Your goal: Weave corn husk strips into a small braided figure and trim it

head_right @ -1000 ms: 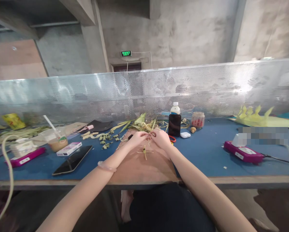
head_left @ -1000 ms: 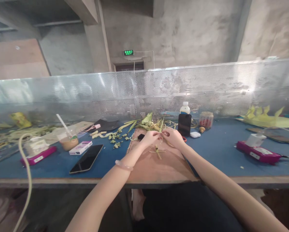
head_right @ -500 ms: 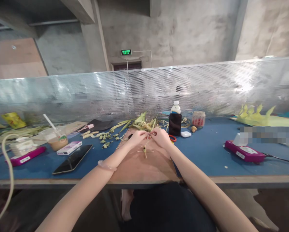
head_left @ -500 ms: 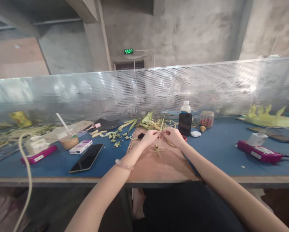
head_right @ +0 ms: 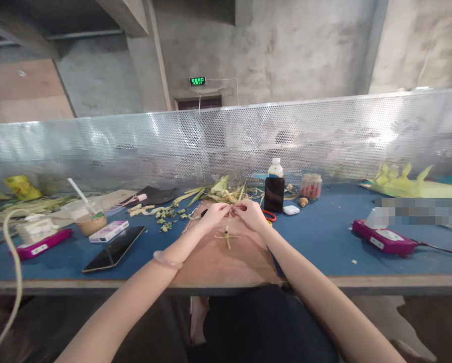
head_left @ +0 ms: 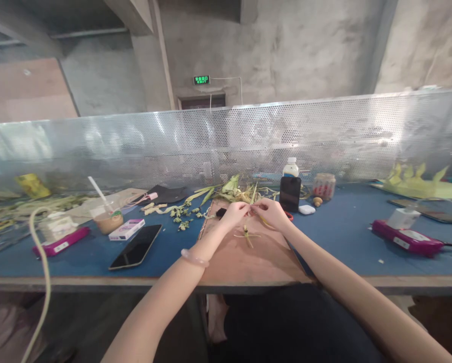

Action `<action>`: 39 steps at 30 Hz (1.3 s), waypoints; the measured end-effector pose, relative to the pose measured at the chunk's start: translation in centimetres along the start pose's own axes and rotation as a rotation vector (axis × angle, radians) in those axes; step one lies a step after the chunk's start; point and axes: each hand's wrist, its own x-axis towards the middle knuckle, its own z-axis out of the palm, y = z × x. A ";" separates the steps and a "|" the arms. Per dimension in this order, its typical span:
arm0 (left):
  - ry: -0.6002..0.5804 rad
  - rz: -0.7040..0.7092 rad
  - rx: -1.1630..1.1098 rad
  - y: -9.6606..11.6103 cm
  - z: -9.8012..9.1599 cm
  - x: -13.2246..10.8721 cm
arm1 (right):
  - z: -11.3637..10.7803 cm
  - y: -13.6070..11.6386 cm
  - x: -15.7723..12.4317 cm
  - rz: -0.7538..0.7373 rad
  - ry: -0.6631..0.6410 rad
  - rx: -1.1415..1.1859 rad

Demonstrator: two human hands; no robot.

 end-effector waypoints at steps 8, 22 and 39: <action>-0.001 -0.033 -0.070 -0.6 0.2 0.3 | 0.1 0.0 0.0 -0.006 0.025 -0.016; -0.057 -0.019 -0.144 -0.3 0.5 0.1 | 0.0 -0.2 -0.1 -0.049 0.084 -0.130; -0.012 0.040 -0.020 -0.1 0.4 0.1 | -0.3 0.0 0.1 0.040 -0.011 0.059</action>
